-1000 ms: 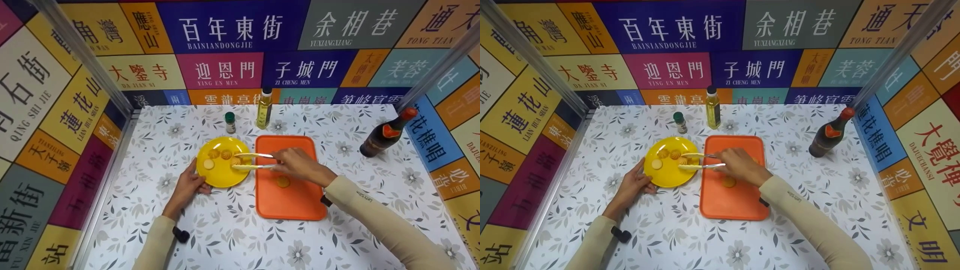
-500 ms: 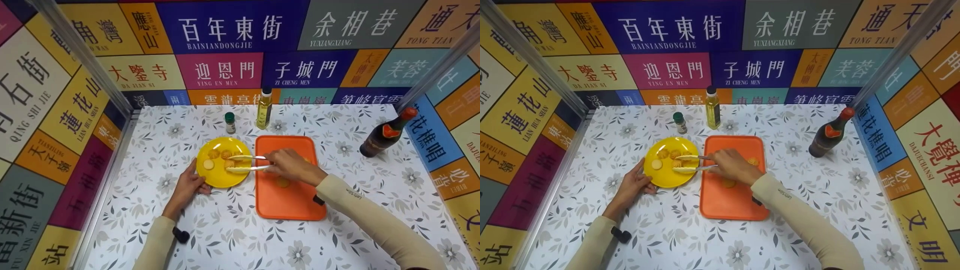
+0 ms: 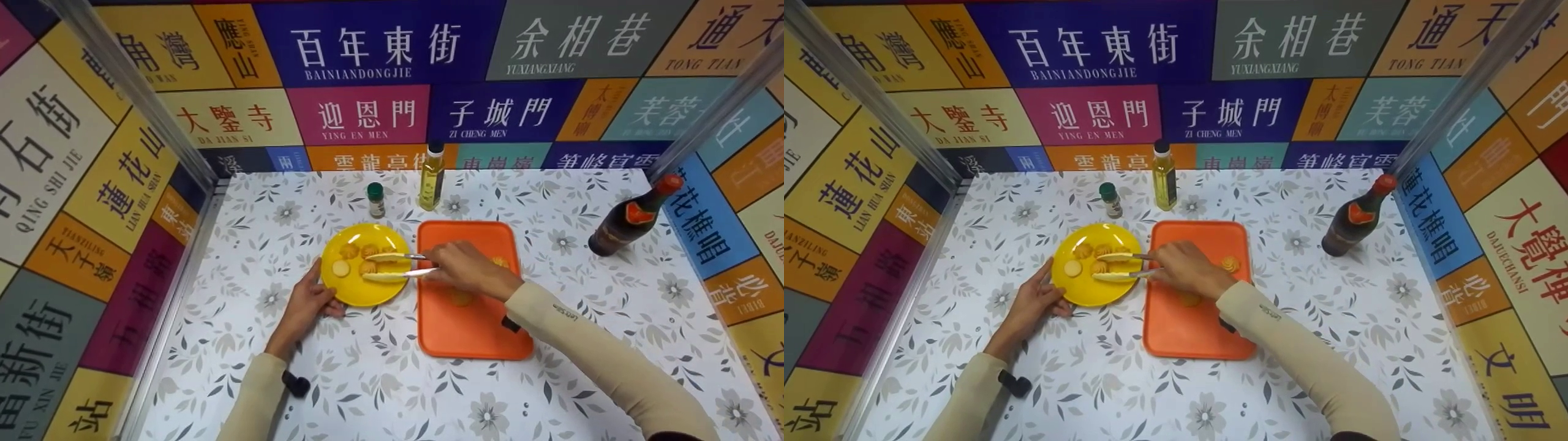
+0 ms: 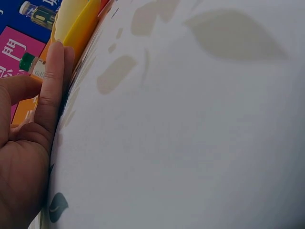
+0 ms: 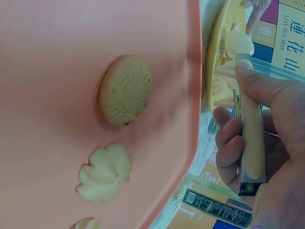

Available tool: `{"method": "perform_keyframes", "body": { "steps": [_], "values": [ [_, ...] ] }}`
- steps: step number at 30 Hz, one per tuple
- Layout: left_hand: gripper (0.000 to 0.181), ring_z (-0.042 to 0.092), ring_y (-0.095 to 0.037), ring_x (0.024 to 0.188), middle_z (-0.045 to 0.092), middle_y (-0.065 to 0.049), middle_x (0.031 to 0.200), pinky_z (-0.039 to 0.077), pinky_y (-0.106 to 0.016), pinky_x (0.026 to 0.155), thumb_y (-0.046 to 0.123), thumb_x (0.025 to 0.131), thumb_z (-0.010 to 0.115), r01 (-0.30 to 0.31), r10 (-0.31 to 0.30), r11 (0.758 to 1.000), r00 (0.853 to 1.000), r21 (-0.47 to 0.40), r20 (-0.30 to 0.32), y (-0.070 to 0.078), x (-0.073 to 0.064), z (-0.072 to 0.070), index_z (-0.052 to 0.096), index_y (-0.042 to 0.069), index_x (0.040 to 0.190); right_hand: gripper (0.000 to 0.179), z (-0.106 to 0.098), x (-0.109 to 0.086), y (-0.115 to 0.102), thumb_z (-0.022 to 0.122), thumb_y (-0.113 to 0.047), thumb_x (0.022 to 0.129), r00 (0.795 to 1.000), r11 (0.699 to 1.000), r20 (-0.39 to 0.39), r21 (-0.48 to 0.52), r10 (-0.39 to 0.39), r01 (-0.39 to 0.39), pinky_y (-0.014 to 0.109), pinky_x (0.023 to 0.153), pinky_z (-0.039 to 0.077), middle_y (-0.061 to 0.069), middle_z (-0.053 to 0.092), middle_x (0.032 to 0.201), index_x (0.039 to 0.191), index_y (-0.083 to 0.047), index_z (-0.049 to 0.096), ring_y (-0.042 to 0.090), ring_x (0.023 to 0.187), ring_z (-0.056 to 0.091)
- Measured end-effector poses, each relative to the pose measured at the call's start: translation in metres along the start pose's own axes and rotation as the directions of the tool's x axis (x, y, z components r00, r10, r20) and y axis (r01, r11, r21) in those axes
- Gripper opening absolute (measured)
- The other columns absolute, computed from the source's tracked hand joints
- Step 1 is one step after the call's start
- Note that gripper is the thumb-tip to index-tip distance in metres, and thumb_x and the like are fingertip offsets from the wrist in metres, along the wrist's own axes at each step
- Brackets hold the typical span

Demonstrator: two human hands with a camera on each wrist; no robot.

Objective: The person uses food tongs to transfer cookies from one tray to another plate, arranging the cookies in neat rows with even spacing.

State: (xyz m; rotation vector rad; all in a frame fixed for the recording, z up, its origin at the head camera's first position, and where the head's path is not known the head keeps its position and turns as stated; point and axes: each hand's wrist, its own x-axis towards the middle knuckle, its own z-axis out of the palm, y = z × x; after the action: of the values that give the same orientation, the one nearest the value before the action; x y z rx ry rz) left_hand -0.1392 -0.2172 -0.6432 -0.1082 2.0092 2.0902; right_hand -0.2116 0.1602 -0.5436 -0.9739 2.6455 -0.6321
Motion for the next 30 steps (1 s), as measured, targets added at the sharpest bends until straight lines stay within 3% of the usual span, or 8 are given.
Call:
{"method": "perform_keyframes", "body": {
  "steps": [13,18,30],
  "values": [
    [0.084,0.078,-0.033,0.07,0.075,-0.03,0.091,0.071,-0.046,0.07,-0.002,0.11,0.061,-0.007,0.007,0.999,1.0,-0.049,0.017,-0.001,0.001,0.0,0.017,0.017,0.179,0.031,0.005,0.011,0.0,0.08,-0.038,0.104,0.998,0.995,-0.01,-0.082,-0.065,0.063,0.034,0.07,0.057,-0.004,0.07,0.087,0.122,-0.012,0.081,0.015,0.076,0.062],
    [0.084,0.078,-0.033,0.07,0.075,-0.03,0.091,0.071,-0.046,0.071,-0.001,0.11,0.062,0.005,-0.005,0.999,1.0,-0.035,0.01,-0.002,0.002,-0.001,0.018,0.019,0.179,0.031,0.005,0.014,-0.001,0.078,-0.038,0.105,0.999,0.998,0.005,-0.033,-0.046,0.046,0.032,0.071,0.056,-0.006,0.069,0.087,0.122,-0.013,0.081,0.015,0.076,0.061],
    [0.085,0.078,-0.034,0.071,0.075,-0.032,0.092,0.071,-0.047,0.071,-0.001,0.11,0.062,-0.01,0.011,0.999,1.0,-0.049,0.021,-0.004,0.003,-0.002,0.018,0.021,0.179,0.037,0.008,0.017,-0.004,0.081,-0.038,0.103,0.999,0.998,-0.012,-0.036,-0.05,0.05,0.032,0.074,0.06,-0.002,0.075,0.098,0.129,-0.011,0.08,0.014,0.079,0.064]
  ]
}}
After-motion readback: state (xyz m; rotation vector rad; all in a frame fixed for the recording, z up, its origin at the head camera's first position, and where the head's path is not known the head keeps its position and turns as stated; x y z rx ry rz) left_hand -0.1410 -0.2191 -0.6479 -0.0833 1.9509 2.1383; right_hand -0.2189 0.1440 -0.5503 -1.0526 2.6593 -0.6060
